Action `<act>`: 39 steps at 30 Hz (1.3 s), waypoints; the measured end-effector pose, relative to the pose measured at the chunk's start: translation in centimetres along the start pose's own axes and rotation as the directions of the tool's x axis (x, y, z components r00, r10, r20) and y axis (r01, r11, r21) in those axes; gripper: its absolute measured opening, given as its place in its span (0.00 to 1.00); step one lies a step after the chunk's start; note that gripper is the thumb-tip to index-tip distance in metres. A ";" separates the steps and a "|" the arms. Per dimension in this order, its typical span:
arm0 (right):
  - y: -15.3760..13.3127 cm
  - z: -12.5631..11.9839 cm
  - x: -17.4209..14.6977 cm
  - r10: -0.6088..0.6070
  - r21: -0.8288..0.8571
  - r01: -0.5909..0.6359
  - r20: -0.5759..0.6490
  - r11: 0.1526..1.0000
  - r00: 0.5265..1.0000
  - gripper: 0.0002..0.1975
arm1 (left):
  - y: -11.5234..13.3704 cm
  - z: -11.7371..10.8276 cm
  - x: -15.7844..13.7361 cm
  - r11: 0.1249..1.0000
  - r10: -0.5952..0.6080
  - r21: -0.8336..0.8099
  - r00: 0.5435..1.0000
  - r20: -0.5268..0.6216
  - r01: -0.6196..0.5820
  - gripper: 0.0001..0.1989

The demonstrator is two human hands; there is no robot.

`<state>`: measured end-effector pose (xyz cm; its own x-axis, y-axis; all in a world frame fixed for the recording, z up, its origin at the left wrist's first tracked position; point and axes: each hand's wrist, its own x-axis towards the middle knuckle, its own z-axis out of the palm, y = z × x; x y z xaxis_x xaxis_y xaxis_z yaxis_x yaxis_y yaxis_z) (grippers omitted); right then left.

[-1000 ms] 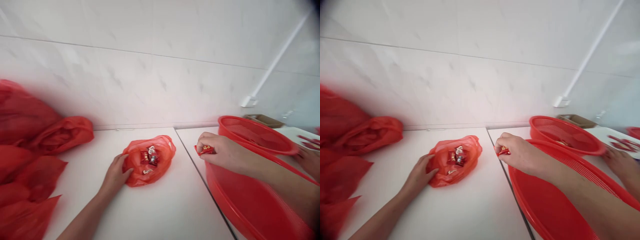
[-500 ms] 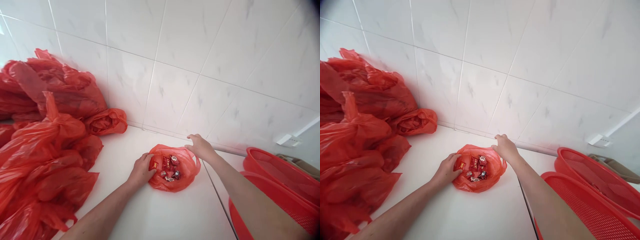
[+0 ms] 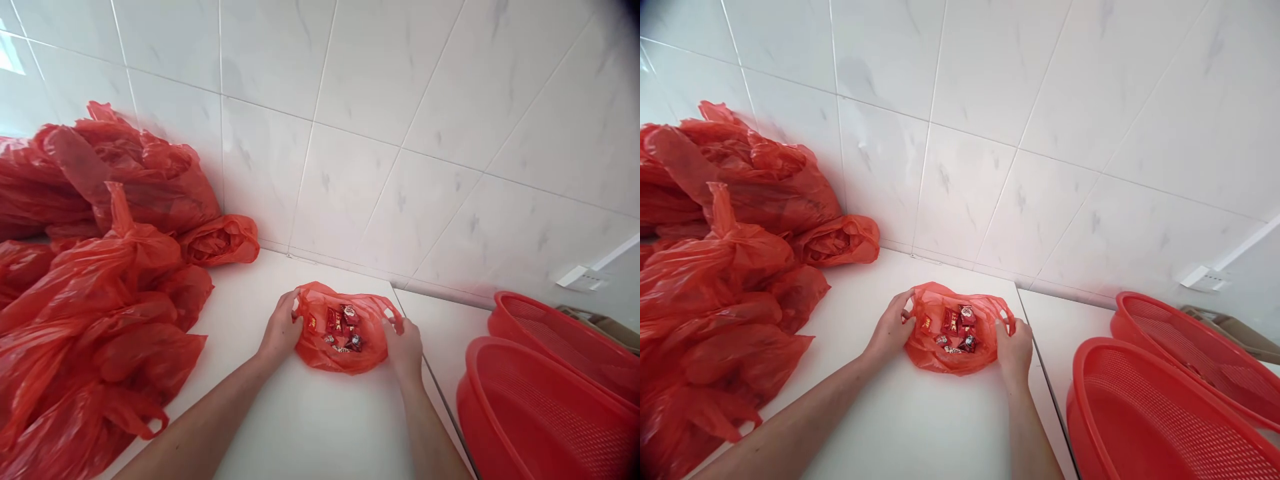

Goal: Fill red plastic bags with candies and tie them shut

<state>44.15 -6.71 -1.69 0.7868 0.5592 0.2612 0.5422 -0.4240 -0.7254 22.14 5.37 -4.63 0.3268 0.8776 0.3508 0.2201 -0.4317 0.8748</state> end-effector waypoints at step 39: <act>3.1 2.3 0.6 0.092 0.416 -0.072 -0.030 0.907 0.995 0.24 | 5.1 4.8 2.1 0.697 0.280 0.365 0.702 0.655 -0.618 0.10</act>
<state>45.64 -6.04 -5.19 0.8418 0.4964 0.2119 0.3126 -0.1283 -0.9412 28.39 3.98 -1.03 0.8928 0.3586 0.2727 0.2864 -0.9191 0.2707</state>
